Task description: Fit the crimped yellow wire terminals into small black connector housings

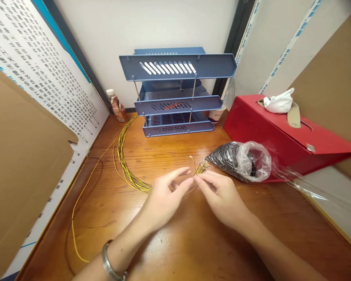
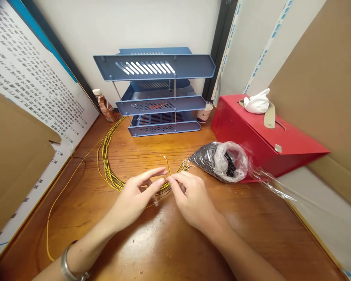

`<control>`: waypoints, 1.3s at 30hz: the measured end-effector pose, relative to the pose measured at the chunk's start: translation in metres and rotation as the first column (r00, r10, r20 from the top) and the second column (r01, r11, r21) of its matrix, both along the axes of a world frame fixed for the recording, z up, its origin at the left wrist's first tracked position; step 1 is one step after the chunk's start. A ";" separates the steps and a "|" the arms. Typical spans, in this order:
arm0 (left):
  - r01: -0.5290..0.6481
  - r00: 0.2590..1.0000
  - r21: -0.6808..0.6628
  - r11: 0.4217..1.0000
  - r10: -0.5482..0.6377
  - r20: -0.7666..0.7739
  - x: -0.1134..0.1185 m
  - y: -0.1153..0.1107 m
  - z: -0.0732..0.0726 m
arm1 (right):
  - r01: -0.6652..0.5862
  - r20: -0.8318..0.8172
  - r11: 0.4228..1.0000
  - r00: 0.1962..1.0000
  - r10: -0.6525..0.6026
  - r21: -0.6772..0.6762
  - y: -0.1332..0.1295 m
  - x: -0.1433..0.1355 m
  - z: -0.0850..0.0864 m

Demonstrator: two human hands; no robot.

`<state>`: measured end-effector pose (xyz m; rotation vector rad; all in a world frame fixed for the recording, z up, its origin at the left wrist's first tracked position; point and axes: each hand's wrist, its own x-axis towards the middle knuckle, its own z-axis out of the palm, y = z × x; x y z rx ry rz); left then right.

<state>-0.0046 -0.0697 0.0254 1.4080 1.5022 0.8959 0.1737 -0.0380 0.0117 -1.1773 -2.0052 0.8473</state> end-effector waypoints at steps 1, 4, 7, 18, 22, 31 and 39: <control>-0.005 0.997 -0.012 1.000 0.006 0.082 0.006 0.003 -0.002 | -0.009 0.046 0.999 0.999 0.008 0.032 0.000 0.000 -0.003; -0.014 0.969 -0.027 1.000 0.021 0.248 0.015 0.010 -0.004 | -0.072 0.126 0.995 0.990 0.063 0.067 0.001 -0.001 -0.007; -0.048 0.941 -0.048 0.998 0.061 0.334 0.016 0.013 -0.003 | -0.062 0.130 0.994 0.990 0.050 0.086 0.003 0.005 0.004; -0.032 0.875 -0.120 0.992 0.085 0.476 0.017 0.017 -0.011 | 0.437 0.578 0.817 0.578 -0.576 0.376 0.041 0.105 0.031; -0.017 0.851 -0.111 0.994 0.072 0.520 0.015 0.016 -0.017 | 0.358 0.658 0.880 0.588 -0.471 0.312 0.051 0.103 0.013; -0.081 0.819 -0.061 0.995 0.101 0.565 0.004 0.007 -0.023 | 0.435 0.670 0.868 0.574 -0.471 0.238 0.048 0.101 0.014; -0.107 0.852 -0.033 0.994 0.108 0.513 0.000 0.005 -0.021 | 0.507 0.665 0.833 0.547 -0.509 0.221 0.050 0.097 0.016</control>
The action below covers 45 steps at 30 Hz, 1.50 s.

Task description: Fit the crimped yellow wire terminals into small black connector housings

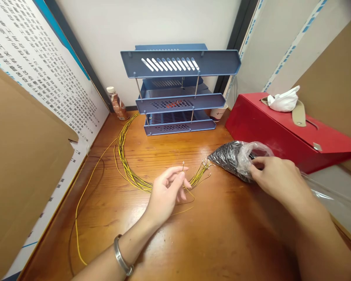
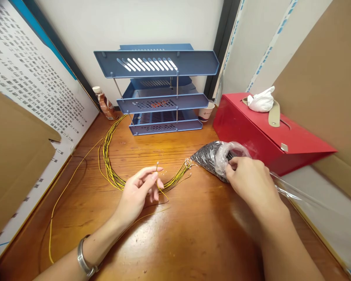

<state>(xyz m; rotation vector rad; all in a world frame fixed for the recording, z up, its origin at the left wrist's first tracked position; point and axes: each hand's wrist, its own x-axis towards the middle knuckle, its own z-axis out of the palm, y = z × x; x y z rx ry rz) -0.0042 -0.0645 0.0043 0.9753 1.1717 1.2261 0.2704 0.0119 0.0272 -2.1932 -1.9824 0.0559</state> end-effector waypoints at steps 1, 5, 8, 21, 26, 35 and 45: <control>-0.005 1.000 0.000 1.000 0.005 -0.009 0.000 0.000 0.000 | 0.018 -0.004 1.000 1.000 -0.018 -0.008 0.000 -0.001 0.002; -0.023 1.000 -0.008 1.000 0.023 -0.017 0.000 0.000 0.000 | 0.124 -0.020 0.991 0.992 -0.125 -0.047 -0.004 -0.006 0.017; -0.021 1.000 -0.010 1.000 0.021 -0.024 0.001 0.000 -0.002 | 0.162 -0.101 0.981 0.983 -0.151 0.108 -0.011 -0.011 0.025; 0.040 0.996 0.112 0.993 -0.031 -0.080 -0.003 -0.004 0.003 | -0.754 -0.862 0.656 0.326 0.387 0.009 -0.055 -0.094 0.009; 0.052 0.993 0.097 0.994 -0.041 -0.114 -0.003 -0.005 0.002 | -0.762 -0.912 0.643 0.315 0.262 -0.078 -0.056 -0.099 0.002; 0.101 0.970 -0.005 0.995 -0.099 -0.223 0.003 -0.010 0.003 | -0.716 -0.711 0.689 0.430 0.556 0.106 -0.058 -0.099 -0.015; -0.040 0.993 0.010 0.999 0.041 -0.109 -0.001 -0.006 0.006 | -0.570 -0.697 0.748 0.382 0.607 0.339 -0.068 -0.083 0.014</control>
